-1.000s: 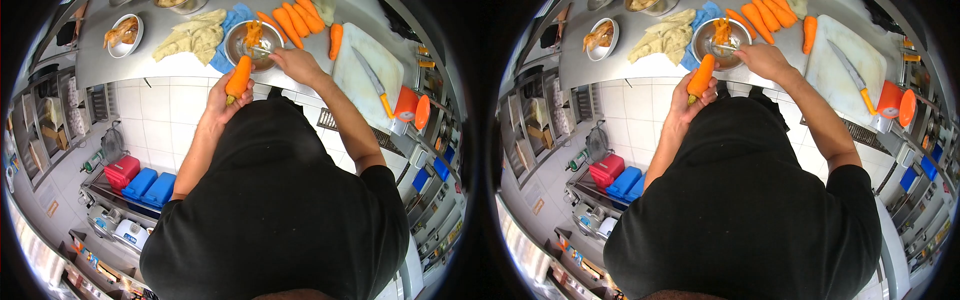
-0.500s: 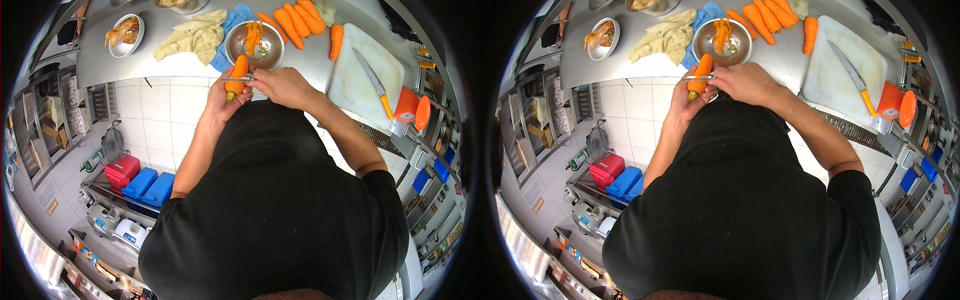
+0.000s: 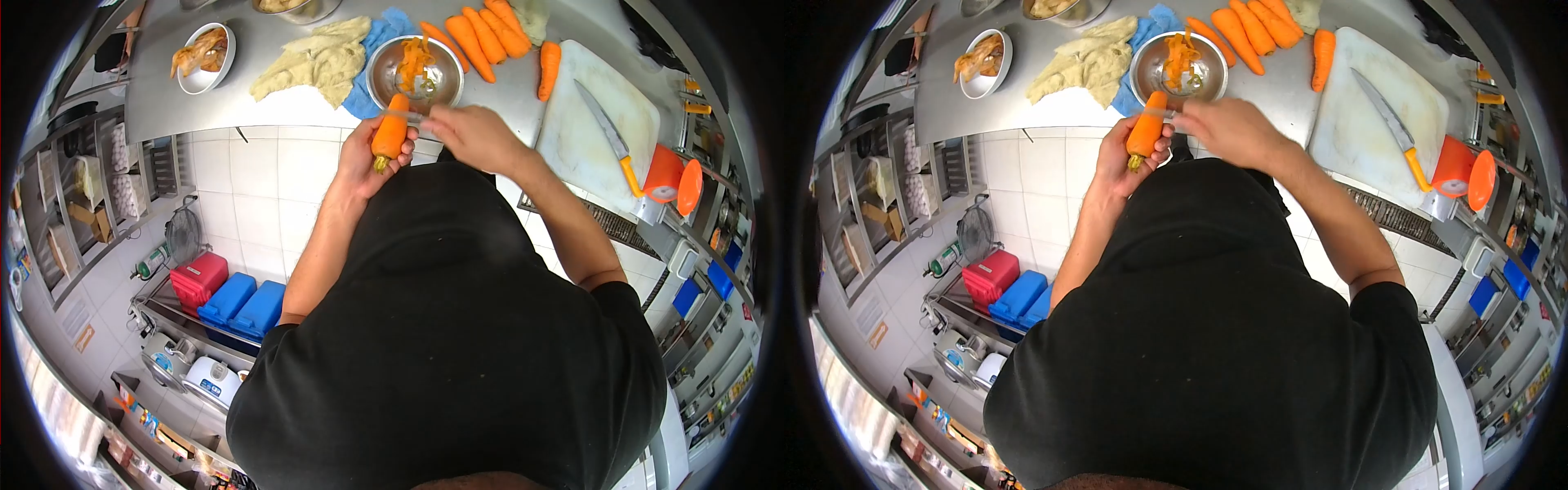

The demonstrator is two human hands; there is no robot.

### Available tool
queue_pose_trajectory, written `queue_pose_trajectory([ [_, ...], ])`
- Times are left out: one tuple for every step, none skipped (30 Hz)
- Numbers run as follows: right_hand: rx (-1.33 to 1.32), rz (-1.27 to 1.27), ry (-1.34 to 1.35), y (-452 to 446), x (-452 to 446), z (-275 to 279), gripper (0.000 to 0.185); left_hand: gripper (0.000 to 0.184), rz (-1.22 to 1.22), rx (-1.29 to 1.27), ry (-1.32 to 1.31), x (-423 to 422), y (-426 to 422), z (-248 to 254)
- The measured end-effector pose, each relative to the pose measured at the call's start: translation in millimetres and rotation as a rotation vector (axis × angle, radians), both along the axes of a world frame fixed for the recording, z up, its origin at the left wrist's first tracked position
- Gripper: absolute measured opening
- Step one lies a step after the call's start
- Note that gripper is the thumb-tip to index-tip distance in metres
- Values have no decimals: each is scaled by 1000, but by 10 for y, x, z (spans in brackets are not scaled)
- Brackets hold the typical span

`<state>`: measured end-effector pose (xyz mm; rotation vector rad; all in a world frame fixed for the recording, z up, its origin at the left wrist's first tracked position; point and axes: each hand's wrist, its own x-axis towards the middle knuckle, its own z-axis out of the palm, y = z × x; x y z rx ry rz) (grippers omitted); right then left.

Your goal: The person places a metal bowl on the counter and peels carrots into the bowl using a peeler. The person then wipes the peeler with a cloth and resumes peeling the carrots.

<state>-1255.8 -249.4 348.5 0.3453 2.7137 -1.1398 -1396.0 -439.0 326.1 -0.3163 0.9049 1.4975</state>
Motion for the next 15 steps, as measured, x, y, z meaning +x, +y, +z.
queue_pose_trajectory([
  [-31,31,32,-81,30,86,39,49,-2,21,-7,-21,5,-35],
  [-62,61,61,-140,47,135,39,48,-6,42,-16,-26,6,-55],
  [-91,90,88,-169,44,148,36,49,-23,26,15,-13,21,-46],
  [-51,87,52,-147,40,144,36,50,-41,11,47,5,51,-30],
  [-13,85,15,-112,28,133,36,51,-59,-6,79,17,67,-20],
  [25,83,-21,-71,12,112,35,51,-59,17,54,17,54,-47],
  [45,70,-20,-11,4,33,37,52,-61,39,29,20,29,-89],
  [86,38,-22,58,-6,-87,38,53,-64,60,2,26,13,-124],
  [129,6,-25,147,-17,-233,39,53,-75,77,3,40,25,-113],
  [172,-26,-28,242,-30,-350,41,53,-86,92,5,59,28,-80],
  [210,-32,-53,350,-31,-453,43,53,-96,106,7,63,31,-52],
  [206,-55,-64,403,-22,-467,43,53,-98,116,6,58,46,-36],
  [200,-74,-75,442,-18,-482,44,53,-96,124,7,55,58,-21],
  [194,-87,-82,464,-38,-501,44,53,-88,132,10,51,58,-13],
  [167,-93,-83,439,-57,-411,43,53,-71,90,18,49,59,-14],
])
